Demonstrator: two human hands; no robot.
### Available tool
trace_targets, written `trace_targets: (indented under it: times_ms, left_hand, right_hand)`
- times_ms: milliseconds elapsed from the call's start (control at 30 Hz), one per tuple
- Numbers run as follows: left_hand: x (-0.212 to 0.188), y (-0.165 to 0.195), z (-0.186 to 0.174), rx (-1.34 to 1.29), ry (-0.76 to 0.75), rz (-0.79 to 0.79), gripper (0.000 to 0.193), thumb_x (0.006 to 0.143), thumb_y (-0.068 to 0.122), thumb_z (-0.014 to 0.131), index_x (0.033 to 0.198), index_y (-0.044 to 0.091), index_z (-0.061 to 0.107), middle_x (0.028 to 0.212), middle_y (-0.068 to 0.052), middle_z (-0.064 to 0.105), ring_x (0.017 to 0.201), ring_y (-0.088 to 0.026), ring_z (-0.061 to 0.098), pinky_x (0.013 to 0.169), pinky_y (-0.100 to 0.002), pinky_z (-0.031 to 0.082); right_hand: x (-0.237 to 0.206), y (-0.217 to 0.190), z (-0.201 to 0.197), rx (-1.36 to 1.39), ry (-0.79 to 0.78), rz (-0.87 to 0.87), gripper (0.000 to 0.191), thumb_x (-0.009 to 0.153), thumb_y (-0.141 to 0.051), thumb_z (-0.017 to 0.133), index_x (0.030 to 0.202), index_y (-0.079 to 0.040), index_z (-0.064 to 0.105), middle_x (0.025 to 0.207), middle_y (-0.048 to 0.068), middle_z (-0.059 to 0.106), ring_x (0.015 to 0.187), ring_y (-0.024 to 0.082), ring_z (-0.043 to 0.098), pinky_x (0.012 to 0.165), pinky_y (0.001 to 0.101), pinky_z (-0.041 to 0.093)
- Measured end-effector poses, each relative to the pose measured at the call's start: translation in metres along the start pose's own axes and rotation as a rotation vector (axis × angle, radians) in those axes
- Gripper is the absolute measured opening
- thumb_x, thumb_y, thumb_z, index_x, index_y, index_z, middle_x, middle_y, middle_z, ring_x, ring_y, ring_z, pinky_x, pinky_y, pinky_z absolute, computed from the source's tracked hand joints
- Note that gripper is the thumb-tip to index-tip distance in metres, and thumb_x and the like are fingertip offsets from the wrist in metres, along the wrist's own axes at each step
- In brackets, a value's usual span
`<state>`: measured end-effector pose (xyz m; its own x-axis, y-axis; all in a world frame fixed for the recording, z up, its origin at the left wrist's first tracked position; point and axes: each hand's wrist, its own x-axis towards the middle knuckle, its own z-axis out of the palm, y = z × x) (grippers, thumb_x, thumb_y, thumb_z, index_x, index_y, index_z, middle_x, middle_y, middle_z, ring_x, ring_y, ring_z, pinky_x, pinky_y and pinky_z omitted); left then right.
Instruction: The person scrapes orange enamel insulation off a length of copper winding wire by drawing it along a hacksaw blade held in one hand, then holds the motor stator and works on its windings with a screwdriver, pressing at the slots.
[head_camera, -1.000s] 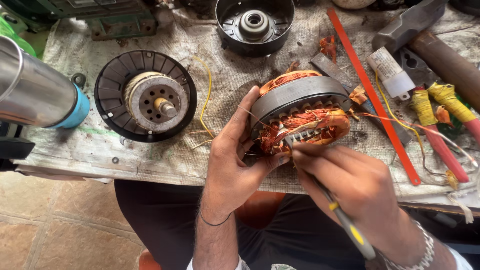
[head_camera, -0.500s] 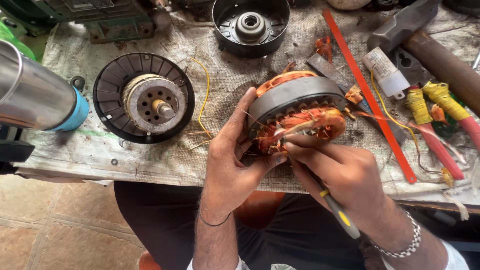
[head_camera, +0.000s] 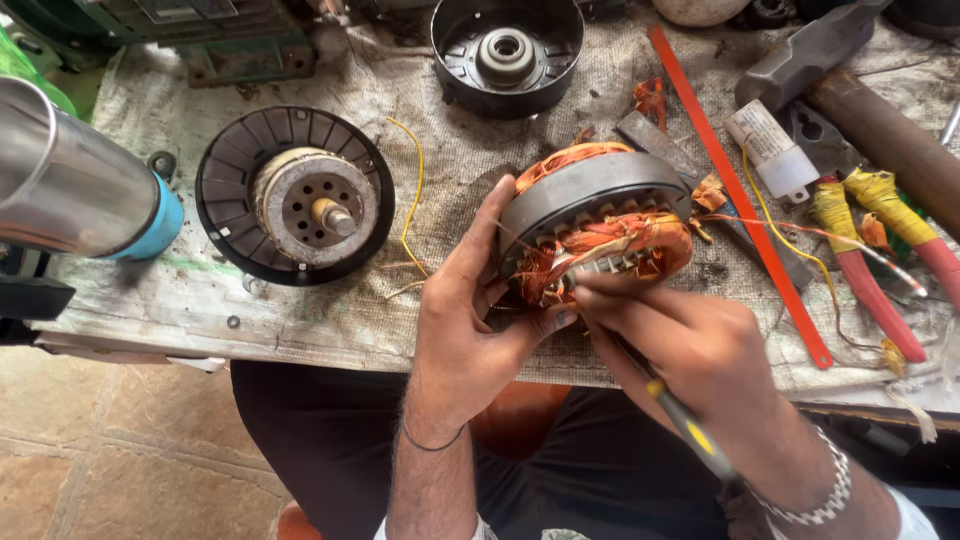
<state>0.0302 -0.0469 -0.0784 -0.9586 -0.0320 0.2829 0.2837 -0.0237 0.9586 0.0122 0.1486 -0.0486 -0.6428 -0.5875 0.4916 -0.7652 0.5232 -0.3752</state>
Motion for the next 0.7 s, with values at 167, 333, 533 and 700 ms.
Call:
trace_targets:
  times_ms: [167,333,533,700]
  left_hand:
    - [-0.0005,-0.0013,0.0000,0.010,0.002,-0.012,0.099,0.079,-0.006,0.085,0.162,0.005,0.031,0.141,-0.018,0.064,0.128,-0.023,0.069,0.104,-0.035,0.059]
    - [-0.0015,-0.0028,-0.0009,-0.038,-0.006,-0.029,0.100,0.080,-0.007,0.084,0.163,0.005,0.030,0.141,-0.018,0.064,0.129,-0.023,0.068,0.105,-0.035,0.058]
    - [-0.0007,-0.0031,-0.0010,-0.021,-0.002,-0.011,0.099,0.079,-0.008,0.083,0.163,0.005,0.030,0.144,-0.018,0.063,0.129,-0.024,0.068,0.105,-0.036,0.058]
    - [0.0001,-0.0034,0.0005,-0.085,0.020,-0.048,0.100,0.081,-0.006,0.084,0.163,0.004,0.027,0.136,-0.019,0.067,0.124,-0.023,0.071,0.104,-0.035,0.059]
  right_hand:
    - [0.0003,-0.0013,0.0018,0.001,0.021,0.010,0.028,0.078,-0.003,0.080,0.105,-0.003,0.074,0.109,0.011,0.076,0.083,0.026,0.076,0.072,0.0354,0.061]
    - [-0.0005,-0.0022,0.0021,-0.017,0.039,0.032,0.023,0.079,-0.003,0.081,0.100,-0.005,0.074,0.107,0.010,0.077,0.082,0.025,0.077,0.071,0.0345,0.060]
    - [-0.0020,-0.0015,0.0008,-0.036,0.031,0.020,0.025,0.077,-0.005,0.082,0.100,-0.006,0.073,0.105,0.009,0.076,0.080,0.026,0.076,0.068,0.0356,0.059]
    - [-0.0011,0.0002,0.0023,0.015,0.024,0.021,0.026,0.076,-0.003,0.081,0.101,-0.004,0.074,0.104,0.011,0.076,0.076,0.026,0.075,0.065,0.0350,0.059]
